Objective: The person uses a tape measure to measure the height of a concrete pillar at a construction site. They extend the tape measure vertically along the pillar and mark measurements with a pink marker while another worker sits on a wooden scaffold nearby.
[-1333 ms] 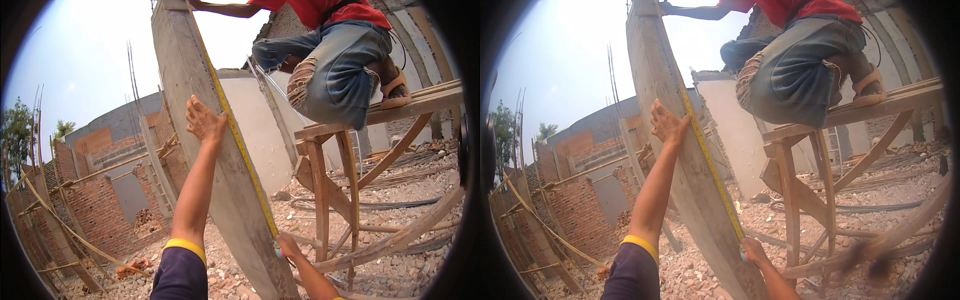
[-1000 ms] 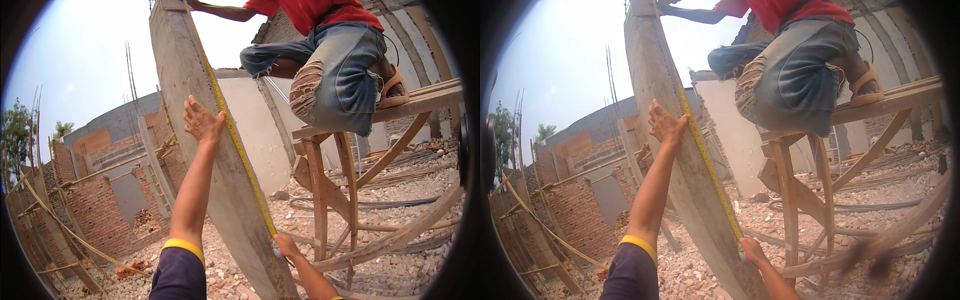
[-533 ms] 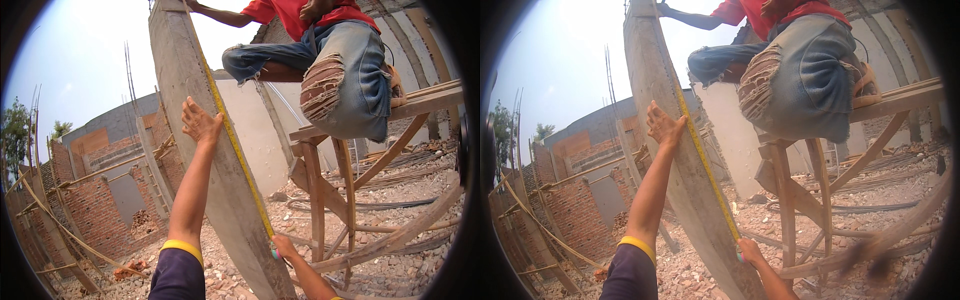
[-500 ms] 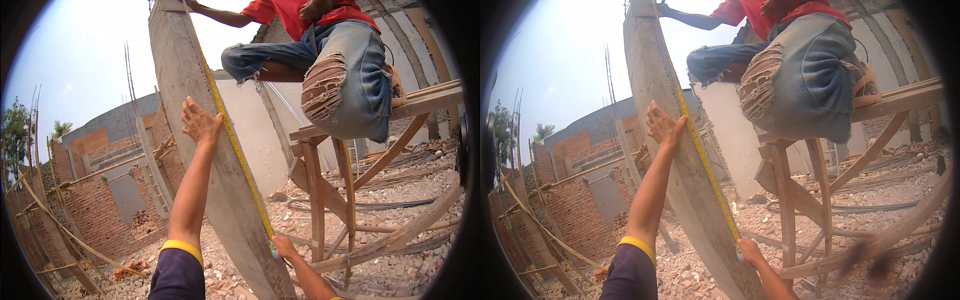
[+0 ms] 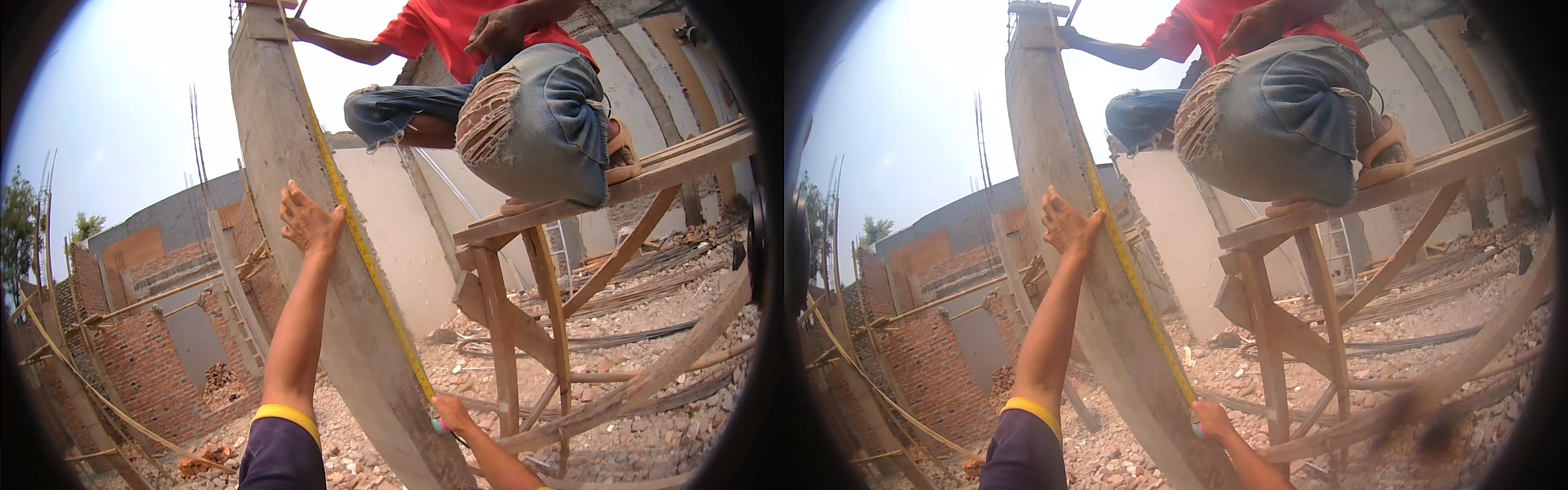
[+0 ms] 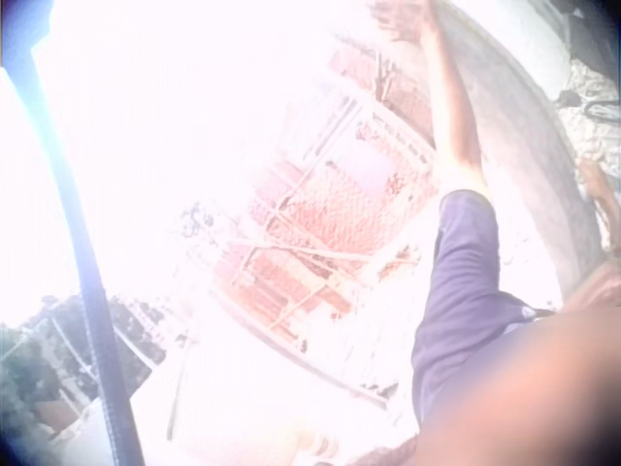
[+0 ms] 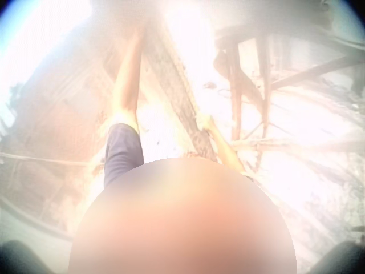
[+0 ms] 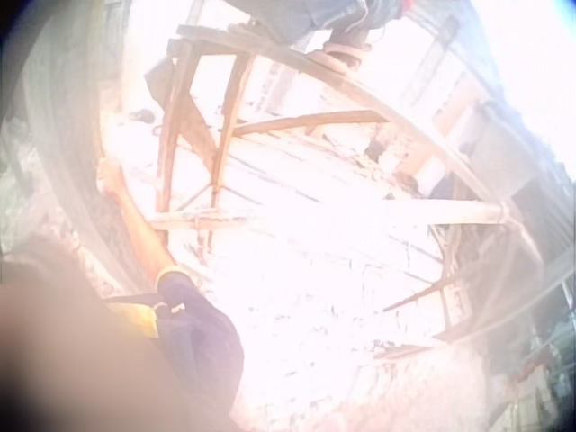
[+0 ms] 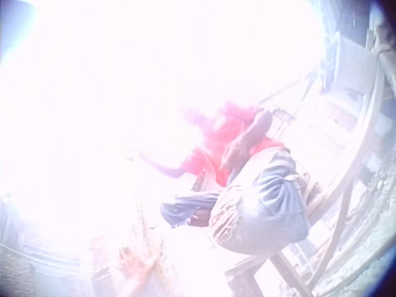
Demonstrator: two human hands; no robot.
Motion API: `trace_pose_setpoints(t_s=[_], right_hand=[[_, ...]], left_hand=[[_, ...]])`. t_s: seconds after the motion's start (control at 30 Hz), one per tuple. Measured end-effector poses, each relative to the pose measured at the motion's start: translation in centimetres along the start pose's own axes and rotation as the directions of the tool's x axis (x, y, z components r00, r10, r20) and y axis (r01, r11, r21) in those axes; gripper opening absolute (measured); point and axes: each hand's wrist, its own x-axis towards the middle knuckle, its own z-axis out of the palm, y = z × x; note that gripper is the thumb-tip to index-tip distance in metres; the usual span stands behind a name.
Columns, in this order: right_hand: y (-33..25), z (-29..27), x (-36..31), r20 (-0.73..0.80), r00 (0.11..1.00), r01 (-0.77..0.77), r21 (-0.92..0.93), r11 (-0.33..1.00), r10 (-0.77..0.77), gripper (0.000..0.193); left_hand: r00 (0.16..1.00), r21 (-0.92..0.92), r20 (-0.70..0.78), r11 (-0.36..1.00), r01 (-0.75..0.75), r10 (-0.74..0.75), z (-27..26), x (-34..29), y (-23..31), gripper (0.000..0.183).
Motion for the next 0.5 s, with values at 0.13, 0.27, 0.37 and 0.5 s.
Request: trace_pose_setpoints(t_s=[0.13,0.27,0.37,0.5], right_hand=[[-0.24,0.05,-0.18,0.013,1.000,-0.020,0.034,0.999,0.019,0.035],[-0.47,0.09,-0.02,-0.011,0.999,0.039,0.001,0.999,-0.039,0.039],[-0.50,0.01,-0.07,0.006,1.000,0.023,-0.007,1.000,-0.023,0.040],[-0.48,-0.20,-0.40,0.019,1.000,0.004,-0.020,1.000,-0.003,0.039]], left_hand=[[1.000,-0.005,0.010,1.000,0.004,-0.004,-0.10,-0.10,0.07,0.108],[1.000,-0.035,-0.001,0.999,-0.003,0.003,-0.29,-0.02,0.27,0.108],[1.000,-0.030,0.005,1.000,-0.009,0.009,-0.26,-0.21,0.08,0.108],[1.000,-0.007,0.026,1.000,-0.011,0.012,0.03,0.00,-0.16,0.108]])
